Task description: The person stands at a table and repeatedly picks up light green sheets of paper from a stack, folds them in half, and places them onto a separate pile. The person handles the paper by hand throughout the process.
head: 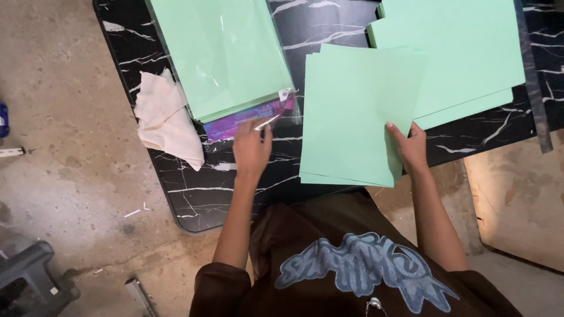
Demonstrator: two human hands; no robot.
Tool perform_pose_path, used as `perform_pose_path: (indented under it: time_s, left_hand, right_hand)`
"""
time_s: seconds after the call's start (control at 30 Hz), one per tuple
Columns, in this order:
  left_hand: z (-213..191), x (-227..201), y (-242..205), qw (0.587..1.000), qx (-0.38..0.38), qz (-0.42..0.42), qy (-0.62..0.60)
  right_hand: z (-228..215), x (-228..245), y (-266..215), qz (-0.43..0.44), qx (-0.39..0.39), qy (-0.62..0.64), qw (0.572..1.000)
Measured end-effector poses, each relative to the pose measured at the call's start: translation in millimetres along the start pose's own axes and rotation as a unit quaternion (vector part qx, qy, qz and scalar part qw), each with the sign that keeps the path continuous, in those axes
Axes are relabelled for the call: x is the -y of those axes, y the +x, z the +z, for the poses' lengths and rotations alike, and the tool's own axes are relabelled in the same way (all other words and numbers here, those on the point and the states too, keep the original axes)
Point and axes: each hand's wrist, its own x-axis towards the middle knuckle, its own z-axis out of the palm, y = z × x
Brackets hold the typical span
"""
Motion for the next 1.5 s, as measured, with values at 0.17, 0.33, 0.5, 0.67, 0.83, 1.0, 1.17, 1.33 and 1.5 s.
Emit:
perform_pose_path:
  time_s: [0.17, 0.33, 0.5, 0.67, 0.83, 1.0, 1.17, 1.33, 1.5]
  left_hand:
    - [-9, 18, 15, 0.995, -0.082, -0.038, 0.034]
    - [-13, 32, 26, 0.983, -0.071, -0.016, 0.170]
    - [-5, 35, 9, 0.981, -0.052, -0.025, 0.186]
    - [-2, 56, 8, 0.968, -0.177, 0.035, 0.177]
    - [-37, 55, 16, 0.947, -0.261, 0.099, 0.160]
    - [-33, 62, 2, 0.945, -0.273, 0.130, 0.125]
    - [-55, 37, -7, 0.948, -0.281, 0.111, 0.098]
    - [-63, 34, -6, 0.960, -0.257, 0.093, 0.067]
    - [-101, 11, -17, 0.980, -0.165, 0.101, -0.039]
  right_hand:
    - [0, -9, 6, -0.005, -0.005, -0.002, 1.000]
    - [0, -11, 5, 0.009, -0.001, 0.001, 1.000]
    - [1, -3, 2, 0.026, -0.012, -0.024, 0.999]
    - [-1, -20, 9, -0.034, 0.008, 0.025, 0.999]
    - [1, -9, 7, -0.021, 0.007, 0.000, 1.000]
    - [0, -3, 2, 0.000, -0.003, -0.018, 1.000]
    - [0, -8, 4, -0.017, 0.007, -0.001, 1.000]
    - [0, -2, 0, -0.001, 0.002, -0.010, 1.000]
    - [1, -1, 0, -0.004, 0.003, 0.002, 1.000]
